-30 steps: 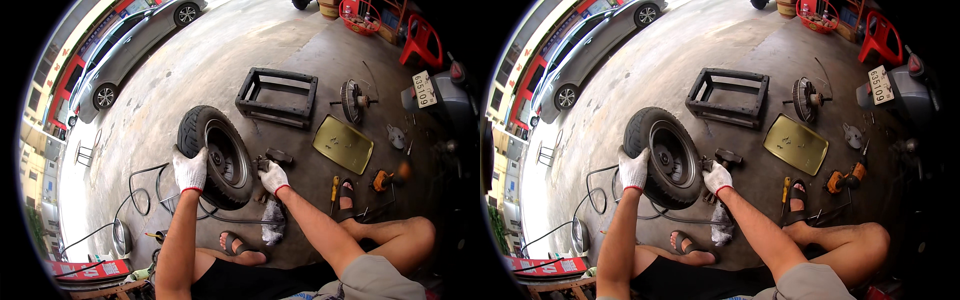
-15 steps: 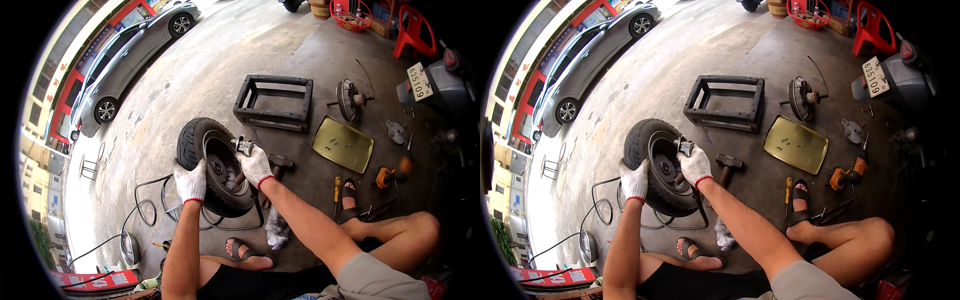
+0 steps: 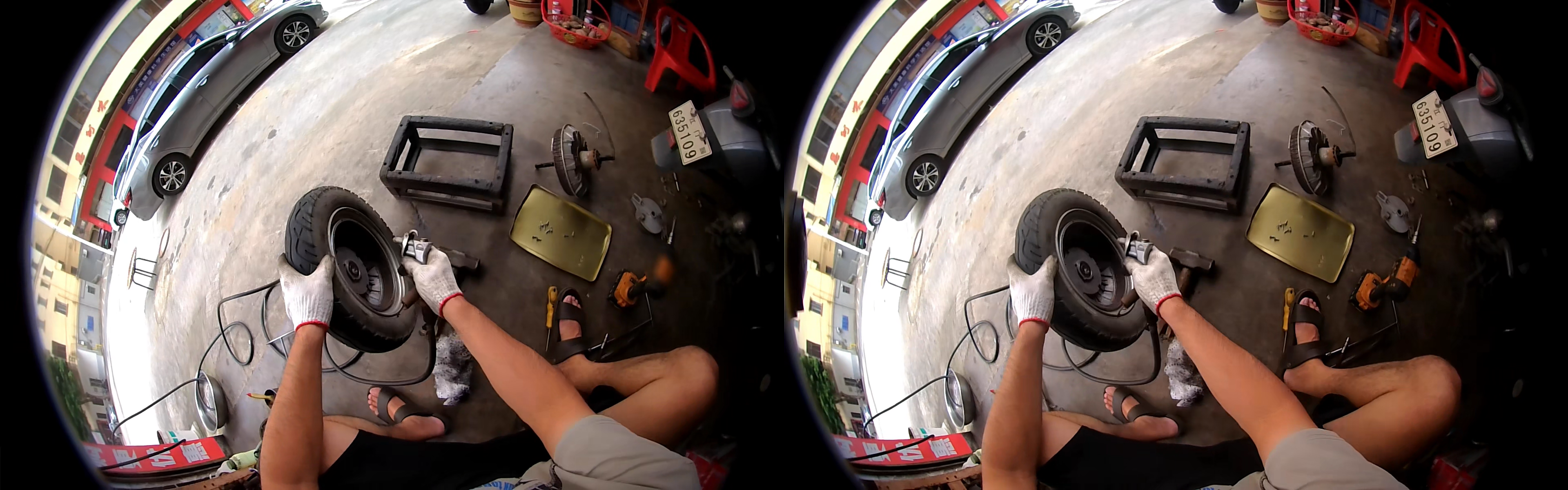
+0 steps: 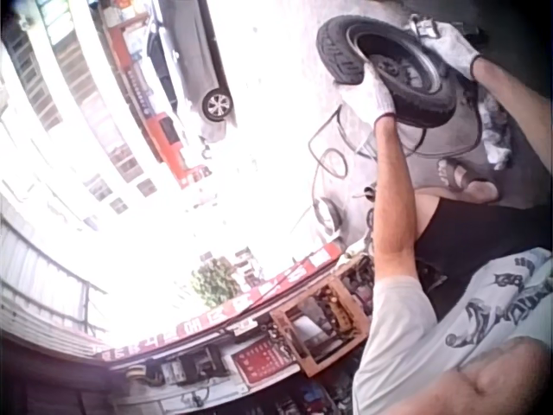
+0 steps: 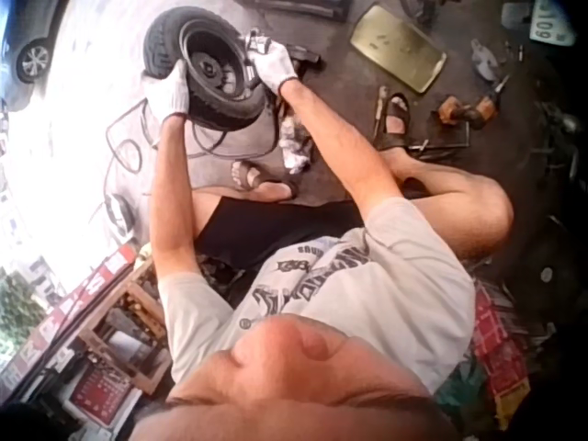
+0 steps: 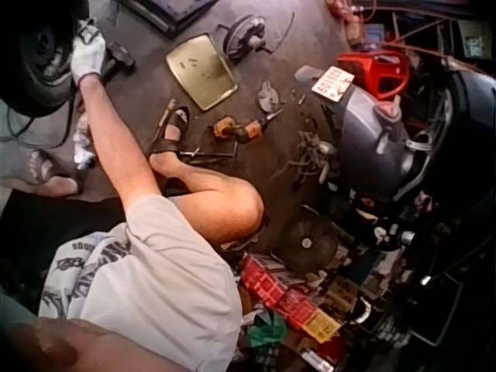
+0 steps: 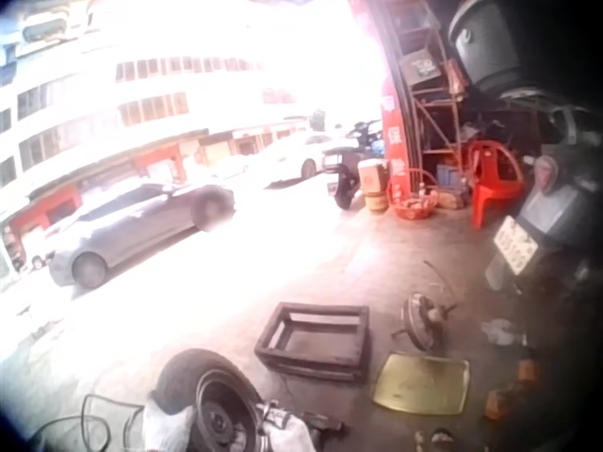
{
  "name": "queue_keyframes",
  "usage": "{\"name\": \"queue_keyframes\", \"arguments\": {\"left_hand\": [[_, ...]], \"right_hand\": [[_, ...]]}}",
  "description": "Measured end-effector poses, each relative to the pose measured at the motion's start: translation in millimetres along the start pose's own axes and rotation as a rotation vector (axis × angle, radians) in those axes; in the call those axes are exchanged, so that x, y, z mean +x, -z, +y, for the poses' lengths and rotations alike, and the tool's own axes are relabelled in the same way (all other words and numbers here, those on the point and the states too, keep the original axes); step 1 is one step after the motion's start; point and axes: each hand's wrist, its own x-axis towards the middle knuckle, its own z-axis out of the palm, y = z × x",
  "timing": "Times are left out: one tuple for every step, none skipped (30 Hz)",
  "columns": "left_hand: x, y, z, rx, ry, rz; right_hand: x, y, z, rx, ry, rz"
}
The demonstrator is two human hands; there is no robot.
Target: The person removes a tire from a motorcycle wheel using a hammer and chisel, then cleans the hub with a rag and uses a punch to adjust internal components.
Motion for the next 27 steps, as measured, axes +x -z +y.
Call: {"name": "queue_keyframes", "arguments": {"left_hand": [[-0.6,-1.4,6.2,-0.007,0.001,-0.014],[-0.4,-1.8,12.0,-0.012,0.001,-0.027],[-0.9,-0.9,11.3,-0.010,0.008,-0.035],[-0.3,-1.3,8.3,-0.011,-0.008,-0.033],[1.8,-1.7,3.7,-0.013,-0.025,-0.031],[2.3,-1.2,3.4,-0.014,-0.044,-0.029],[2.4,-1.7,4.3,-0.026,-0.066,-0.040],[-0.3,-2.1,5.2,-0.003,-0.059,-0.031],[-3.3,-2.4,8.3,0.019,-0.055,-0.020],[-5.4,-2.2,10.6,0.041,-0.050,-0.010],[-6.0,-1.4,11.9,0.025,-0.059,-0.019],[-7.8,-1.7,12.9,0.005,-0.065,-0.033],[-8.2,-0.1,13.8,-0.014,-0.071,-0.037],[-7.8,-0.6,12.4,-0.020,-0.082,-0.042],[-6.7,0.5,4.8,-0.020,-0.086,-0.041],[-6.0,1.9,1.5,-0.023,-0.092,-0.041],[-6.7,3.2,-0.3,-0.019,-0.087,-0.039],[-9.3,7.0,-6.4,-0.003,-0.069,-0.031],[-11.3,-5.2,17.5,-0.040,-0.103,-0.066],[-11.0,-1.1,10.7,-0.030,-0.112,-0.066],[-11.1,-6.6,17.8,-0.053,-0.145,-0.089],[-10.7,0.9,8.6,-0.041,-0.151,-0.082],[-11.2,4.3,3.4,-0.015,-0.145,-0.071],[-13.6,5.5,4.8,0.003,-0.148,-0.069],[-15.8,7.2,3.0,0.026,-0.145,-0.064],[-16.8,8.5,0.4,0.030,-0.147,-0.065],[-17.9,10.2,-1.6,0.031,-0.149,-0.067]], "right_hand": [[-3.5,18.9,20.4,-0.163,-0.013,-0.077],[-7.6,34.4,43.5,-0.324,-0.027,-0.155],[-18.7,40.4,57.9,-0.405,-0.099,-0.287],[-28.4,45.2,67.4,-0.486,-0.170,-0.418],[-33.2,49.3,76.0,-0.512,-0.145,-0.413],[-31.7,52.9,78.1,-0.379,-0.141,-0.223],[-28.8,56.6,80.2,-0.245,-0.136,-0.033],[-26.4,61.3,82.2,-0.111,-0.129,0.156],[-28.2,64.8,74.1,-0.140,-0.116,0.151],[-28.3,64.8,75.8,-0.194,-0.117,0.008],[-29.1,63.1,77.7,-0.249,-0.118,-0.137],[-31.2,65.4,82.5,-0.307,-0.121,-0.278],[-30.8,66.3,90.8,-0.501,0.023,-0.231],[-31.2,72.4,97.4,-0.476,-0.056,-0.172],[-33.5,77.0,101.1,-0.448,-0.139,-0.124],[-34.9,86.9,108.0,-0.423,-0.220,-0.072],[-38.8,98.1,115.0,-0.327,-0.272,0.013],[-48.8,102.1,104.8,-0.259,-0.611,0.113],[-42.3,164.0,154.0,-0.669,-0.328,0.195],[-50.1,177.6,167.4,-0.812,-0.337,0.210],[-51.0,215.7,181.6,-0.975,-0.420,0.205],[-53.2,218.1,180.3,-1.128,-0.466,0.096],[-56.4,225.9,175.5,-1.284,-0.502,-0.007],[-53.3,234.4,170.3,-1.394,-0.568,-0.081],[-50.4,233.7,161.2,-1.436,-0.573,-0.122],[-46.9,234.0,151.0,-1.478,-0.576,-0.162],[-40.8,230.4,135.9,-1.460,-0.541,-0.250]]}}
